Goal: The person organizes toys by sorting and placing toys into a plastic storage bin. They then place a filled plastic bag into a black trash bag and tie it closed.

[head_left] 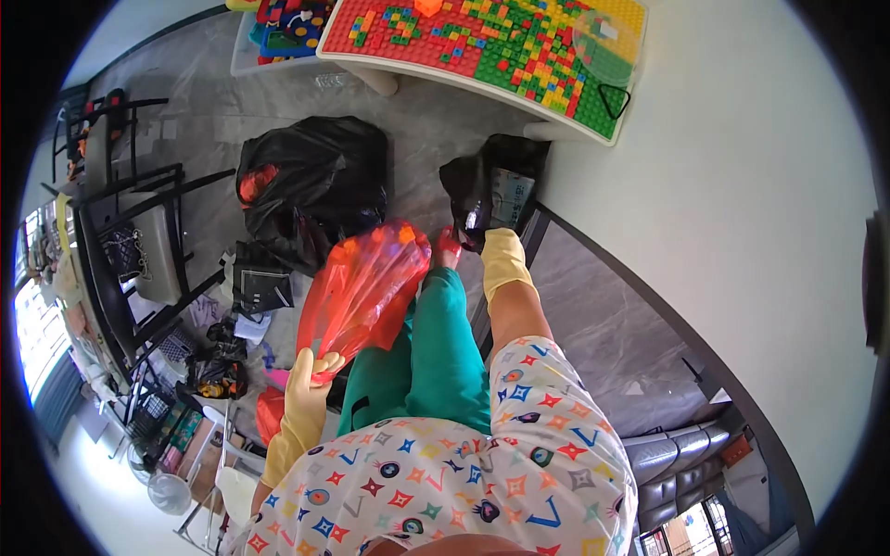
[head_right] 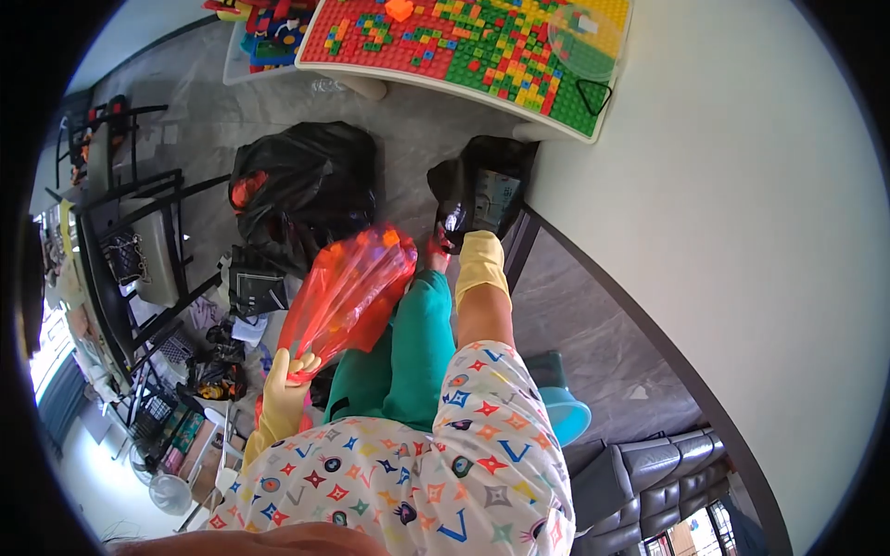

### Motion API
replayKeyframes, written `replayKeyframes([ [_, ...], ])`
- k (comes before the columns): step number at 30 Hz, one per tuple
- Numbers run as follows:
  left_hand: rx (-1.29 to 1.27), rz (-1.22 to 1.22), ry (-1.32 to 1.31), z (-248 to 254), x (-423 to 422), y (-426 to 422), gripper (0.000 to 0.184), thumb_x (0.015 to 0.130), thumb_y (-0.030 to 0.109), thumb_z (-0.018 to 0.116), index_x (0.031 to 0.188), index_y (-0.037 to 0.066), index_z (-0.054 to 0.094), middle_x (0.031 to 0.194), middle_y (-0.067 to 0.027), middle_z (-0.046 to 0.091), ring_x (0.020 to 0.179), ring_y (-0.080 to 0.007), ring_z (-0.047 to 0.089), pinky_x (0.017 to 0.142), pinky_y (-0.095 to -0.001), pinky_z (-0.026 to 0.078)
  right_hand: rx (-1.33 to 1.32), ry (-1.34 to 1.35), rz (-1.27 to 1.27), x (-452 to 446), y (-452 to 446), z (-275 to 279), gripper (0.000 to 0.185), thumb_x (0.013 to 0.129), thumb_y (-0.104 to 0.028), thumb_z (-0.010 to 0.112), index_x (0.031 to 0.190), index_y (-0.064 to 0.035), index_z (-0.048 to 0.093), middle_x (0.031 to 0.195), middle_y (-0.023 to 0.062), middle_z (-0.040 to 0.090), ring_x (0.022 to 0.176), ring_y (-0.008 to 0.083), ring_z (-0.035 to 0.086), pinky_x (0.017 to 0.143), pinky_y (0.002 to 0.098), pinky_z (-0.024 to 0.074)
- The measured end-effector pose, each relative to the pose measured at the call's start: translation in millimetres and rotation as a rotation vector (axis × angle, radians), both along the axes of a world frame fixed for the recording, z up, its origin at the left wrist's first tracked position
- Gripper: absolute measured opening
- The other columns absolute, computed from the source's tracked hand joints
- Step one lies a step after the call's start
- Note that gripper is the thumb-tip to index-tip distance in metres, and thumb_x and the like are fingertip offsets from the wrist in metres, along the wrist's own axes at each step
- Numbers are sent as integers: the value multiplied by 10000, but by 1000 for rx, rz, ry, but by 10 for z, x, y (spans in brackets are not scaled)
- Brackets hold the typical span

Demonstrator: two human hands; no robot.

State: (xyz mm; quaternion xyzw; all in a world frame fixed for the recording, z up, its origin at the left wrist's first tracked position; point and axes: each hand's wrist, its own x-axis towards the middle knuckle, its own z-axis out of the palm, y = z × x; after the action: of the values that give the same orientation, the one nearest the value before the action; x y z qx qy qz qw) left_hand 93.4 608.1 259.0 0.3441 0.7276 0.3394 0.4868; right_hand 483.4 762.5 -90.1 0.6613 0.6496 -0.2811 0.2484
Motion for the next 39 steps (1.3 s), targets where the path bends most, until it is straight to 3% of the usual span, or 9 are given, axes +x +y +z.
replayKeyframes([
  [12, 39, -180, 126, -83, -46, 74, 321, 824, -212, 697, 1035, -59, 510, 966, -146, 688, 970, -270, 756, 866, -365, 638, -448, 334, 31, -449, 448, 1599, 360, 833, -331, 695, 1134, -135, 722, 1183, 118, 723, 1112, 354, 688, 901, 475, 567],
  [14, 70, -136, 83, -188, -39, 30, 307, 830, -200, 705, 1022, -55, 515, 978, -150, 708, 967, -259, 756, 862, -358, 635, -353, 423, 88, -361, 692, 1305, 312, 860, -296, 650, 1052, -69, 746, 1003, 161, 745, 971, 357, 716, 826, 456, 564],
  [15, 48, -206, 139, -189, -60, 55, 298, 835, -195, 704, 1013, -52, 513, 977, -150, 715, 967, -256, 755, 861, -359, 634, -402, 545, -242, -258, 1101, 1967, 298, 865, -320, 605, 993, -107, 770, 1033, 163, 748, 1014, 364, 716, 875, 484, 558],
  [19, -81, -227, 162, 61, 118, 338, 251, 861, -181, 679, 959, -37, 498, 974, -156, 733, 971, -252, 751, 865, -359, 626, 675, 403, -479, 143, 2014, 2796, 283, 941, -316, 556, 870, -76, 688, 857, 194, 699, 877, 426, 676, 768, 508, 549],
  [21, -77, -201, 140, 56, 160, 363, 247, 863, -183, 670, 938, -34, 488, 972, -161, 730, 971, -252, 751, 864, -354, 622, 898, 7, -430, 465, 2381, 2786, 263, 959, -310, 576, 881, -77, 671, 928, 177, 711, 886, 402, 686, 759, 494, 562],
  [27, -68, -183, 132, 45, 227, 366, 251, 864, -185, 659, 924, -29, 472, 959, -169, 728, 964, -264, 754, 841, -352, 614, 730, -535, -303, 1024, 2898, 2036, 230, 950, -252, 617, 1045, -84, 743, 1235, 94, 675, 993, 298, 709, 833, 410, 577],
  [32, -23, -152, 146, 8, 268, 289, 234, 876, -112, 705, 943, -31, 496, 977, -174, 739, 955, -286, 757, 802, -371, 613, 726, -496, -320, 1267, 2940, 1752, 225, 929, -238, 614, 983, -103, 786, 1119, 119, 718, 1021, 309, 695, 859, 433, 560],
  [36, 71, -249, 204, 146, 329, 309, 585, 871, 40, 795, 1352, -68, 480, 1067, -205, 743, 951, -340, 753, 843, -409, 612, 682, -387, -132, 1287, 2904, 2061, 232, 907, -275, 644, 922, -96, 790, 988, 153, 744, 934, 350, 712, 792, 476, 566],
  [39, -191, 251, -321, 445, 448, 573, 500, 912, 65, 766, 1287, -79, 468, 1157, -229, 720, 1014, -316, 745, 853, -401, 600, 773, -324, -87, 1147, 2867, 2229, 236, 919, -234, 653, 941, -27, 763, 985, 183, 748, 919, 351, 729, 750, 473, 573],
])
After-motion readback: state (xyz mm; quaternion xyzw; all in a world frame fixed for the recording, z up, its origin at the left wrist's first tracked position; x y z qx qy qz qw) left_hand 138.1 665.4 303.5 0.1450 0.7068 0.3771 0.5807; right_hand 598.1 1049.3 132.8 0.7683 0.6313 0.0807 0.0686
